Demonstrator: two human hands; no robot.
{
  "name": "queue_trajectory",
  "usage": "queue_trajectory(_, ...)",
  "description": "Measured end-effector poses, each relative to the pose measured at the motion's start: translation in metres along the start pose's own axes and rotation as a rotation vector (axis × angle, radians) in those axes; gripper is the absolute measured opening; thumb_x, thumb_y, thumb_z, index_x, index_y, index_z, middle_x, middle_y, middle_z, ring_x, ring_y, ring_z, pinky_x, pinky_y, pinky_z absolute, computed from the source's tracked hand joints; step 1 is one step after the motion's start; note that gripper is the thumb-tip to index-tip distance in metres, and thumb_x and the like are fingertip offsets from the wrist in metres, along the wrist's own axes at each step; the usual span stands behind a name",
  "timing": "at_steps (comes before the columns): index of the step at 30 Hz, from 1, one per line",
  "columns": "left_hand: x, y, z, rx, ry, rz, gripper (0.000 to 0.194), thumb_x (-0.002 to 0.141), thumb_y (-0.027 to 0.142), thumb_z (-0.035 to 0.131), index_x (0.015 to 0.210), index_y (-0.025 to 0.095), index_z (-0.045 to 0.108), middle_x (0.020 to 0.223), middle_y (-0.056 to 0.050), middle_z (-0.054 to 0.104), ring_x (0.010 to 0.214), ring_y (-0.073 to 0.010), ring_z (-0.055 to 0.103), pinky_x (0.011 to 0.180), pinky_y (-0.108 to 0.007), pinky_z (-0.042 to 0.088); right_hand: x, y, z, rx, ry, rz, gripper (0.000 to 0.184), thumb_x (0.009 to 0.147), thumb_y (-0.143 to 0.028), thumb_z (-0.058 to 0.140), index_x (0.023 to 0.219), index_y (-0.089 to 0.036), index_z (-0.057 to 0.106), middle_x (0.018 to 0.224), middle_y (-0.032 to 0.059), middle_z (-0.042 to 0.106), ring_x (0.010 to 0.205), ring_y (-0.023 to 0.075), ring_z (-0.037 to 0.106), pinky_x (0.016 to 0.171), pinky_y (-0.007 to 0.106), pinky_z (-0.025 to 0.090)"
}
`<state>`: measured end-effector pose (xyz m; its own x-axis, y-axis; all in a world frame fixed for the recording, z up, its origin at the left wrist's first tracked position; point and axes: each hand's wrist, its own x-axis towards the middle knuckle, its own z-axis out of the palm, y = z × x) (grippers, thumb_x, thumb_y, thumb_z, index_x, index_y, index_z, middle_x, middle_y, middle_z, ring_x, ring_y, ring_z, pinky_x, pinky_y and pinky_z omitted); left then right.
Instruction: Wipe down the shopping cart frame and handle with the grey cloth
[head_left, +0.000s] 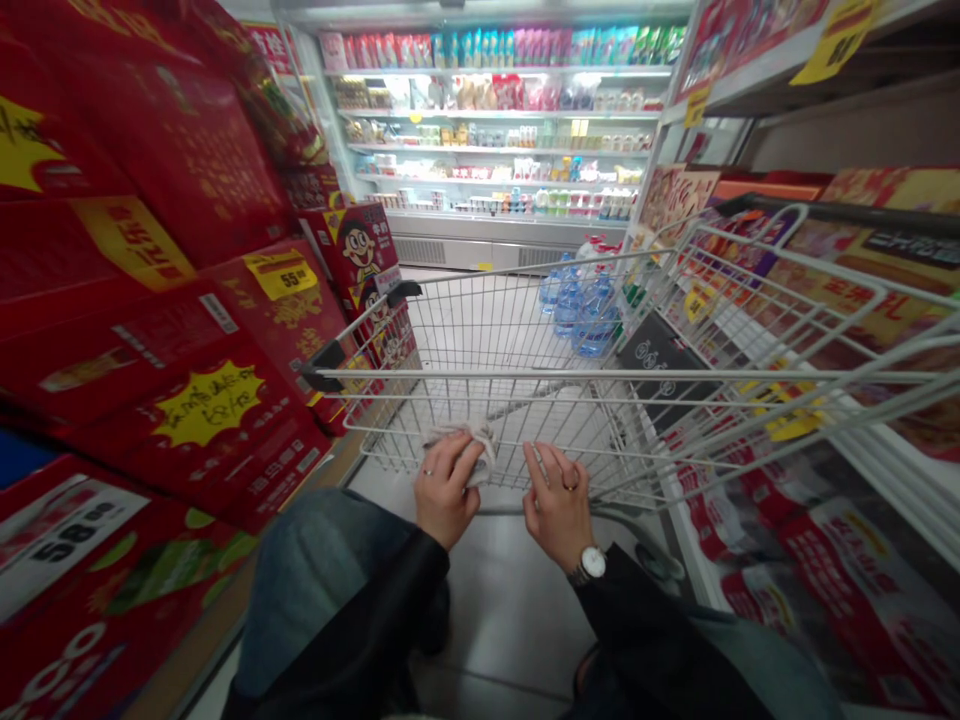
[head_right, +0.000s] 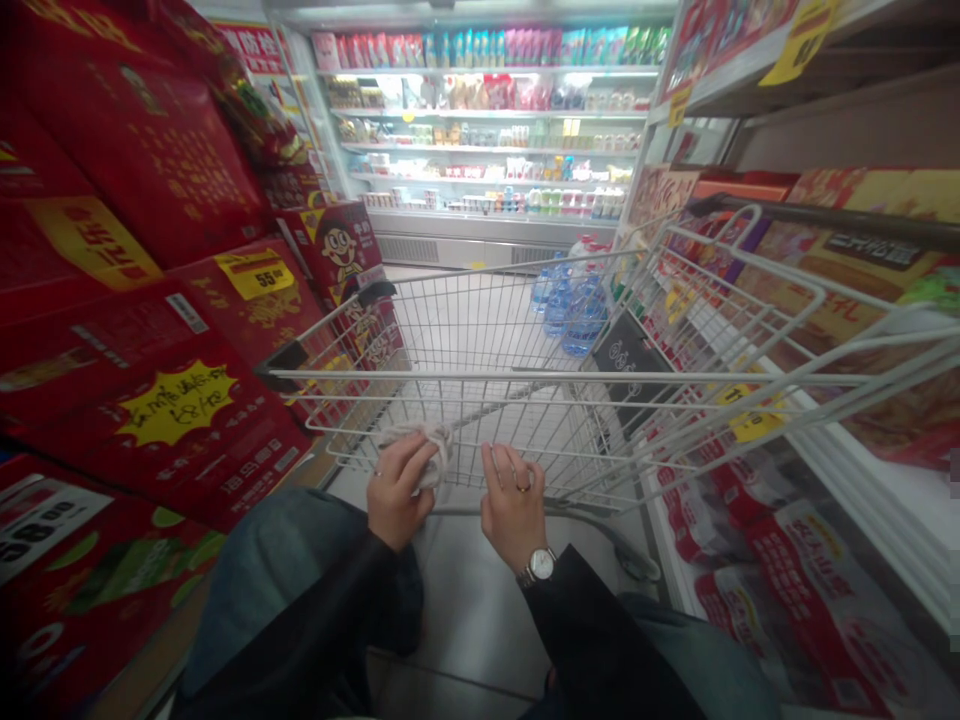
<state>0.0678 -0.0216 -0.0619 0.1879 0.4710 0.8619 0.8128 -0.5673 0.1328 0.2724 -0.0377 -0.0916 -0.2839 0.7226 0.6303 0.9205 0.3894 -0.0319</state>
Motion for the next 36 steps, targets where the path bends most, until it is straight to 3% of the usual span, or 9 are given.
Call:
queue_trajectory(5,0.018,0.009,-0.007,-0.052,0.05,-0.035,0.068,0.068,0.002,0.054,0.133,0.023,0.059,0.131,-0.012,0.063,0.126,-0.0301,0.059,0.108,-0.047,0.049,-0.002,0.001,0.002,0.022,0.033,0.022,0.07,0.089,-0.02,0.056,0.157,-0.022,0.037,0.145,0.0146,0.052,0.136,0.0293,0.04,0.111,0.048,0.032)
queue_trajectory(8,0.026,0.014,-0.005,-0.039,0.074,-0.043,0.067,0.069,0.004,0.055,0.132,0.023,0.059,0.133,-0.013,0.062,0.127,-0.0307,0.058,0.108,-0.047,0.048,-0.002,0.014,0.003,0.039,0.181,0.076,0.064,0.088,-0.017,0.06,0.149,-0.028,0.048,0.137,0.0138,0.048,0.132,0.0301,0.042,0.111,0.05,0.034)
queue_trajectory(12,0.012,0.013,0.004,0.0,0.043,-0.038,0.066,0.066,0.004,0.055,0.13,0.023,0.06,0.13,-0.013,0.063,0.123,-0.0311,0.059,0.105,-0.046,0.049,0.002,0.037,-0.001,0.005,0.336,0.146,0.052,0.087,-0.014,0.06,0.139,-0.021,0.056,0.13,0.0146,0.051,0.124,0.0287,0.047,0.106,0.048,0.038)
queue_trajectory(15,0.005,0.014,0.006,-0.004,0.022,-0.067,0.065,0.065,0.004,0.055,0.127,0.022,0.061,0.127,-0.013,0.063,0.121,-0.0312,0.059,0.104,-0.045,0.049,0.001,0.039,-0.006,0.005,0.246,0.184,0.043,0.087,-0.014,0.059,0.13,-0.02,0.06,0.133,0.014,0.055,0.126,0.0304,0.047,0.106,0.049,0.036)
queue_trajectory(18,0.014,0.018,0.004,-0.028,0.026,-0.066,0.065,0.066,0.004,0.056,0.128,0.021,0.061,0.129,-0.013,0.062,0.122,-0.0312,0.058,0.105,-0.046,0.049,-0.001,0.034,-0.006,0.027,0.172,0.197,0.044,0.087,-0.015,0.058,0.131,-0.017,0.058,0.133,0.0143,0.058,0.13,0.0323,0.044,0.105,0.049,0.036)
queue_trajectory(22,0.02,0.018,0.007,-0.038,0.066,-0.017,0.064,0.068,0.003,0.055,0.129,0.02,0.06,0.13,-0.014,0.063,0.125,-0.0311,0.058,0.107,-0.047,0.048,-0.002,0.032,-0.004,0.048,0.212,0.167,0.041,0.087,-0.014,0.057,0.129,-0.018,0.059,0.128,0.0124,0.062,0.126,0.0313,0.046,0.104,0.049,0.036)
queue_trajectory(25,0.006,0.015,0.014,-0.014,0.042,0.075,0.066,0.066,0.001,0.054,0.13,0.019,0.061,0.125,-0.013,0.065,0.125,-0.031,0.059,0.108,-0.048,0.049,0.0,0.034,-0.006,0.053,0.231,0.179,0.04,0.087,-0.013,0.058,0.126,-0.019,0.06,0.128,0.0123,0.061,0.124,0.0314,0.047,0.103,0.05,0.036)
queue_trajectory(28,-0.004,0.016,0.017,-0.03,-0.006,0.065,0.067,0.066,-0.001,0.053,0.131,0.018,0.061,0.126,-0.013,0.066,0.124,-0.0308,0.059,0.109,-0.048,0.049,0.002,0.033,-0.008,0.065,0.24,0.198,0.038,0.087,-0.014,0.058,0.124,-0.02,0.061,0.129,0.0126,0.059,0.121,0.0311,0.048,0.101,0.05,0.037)
queue_trajectory(36,0.033,0.032,0.007,-0.09,0.072,0.057,0.068,0.07,-0.001,0.052,0.134,0.02,0.059,0.131,-0.013,0.064,0.13,-0.0303,0.057,0.113,-0.05,0.047,0.002,0.024,-0.013,0.073,0.262,0.2,0.041,0.087,-0.013,0.056,0.127,-0.018,0.06,0.124,0.0139,0.058,0.116,0.0303,0.05,0.095,0.047,0.04)
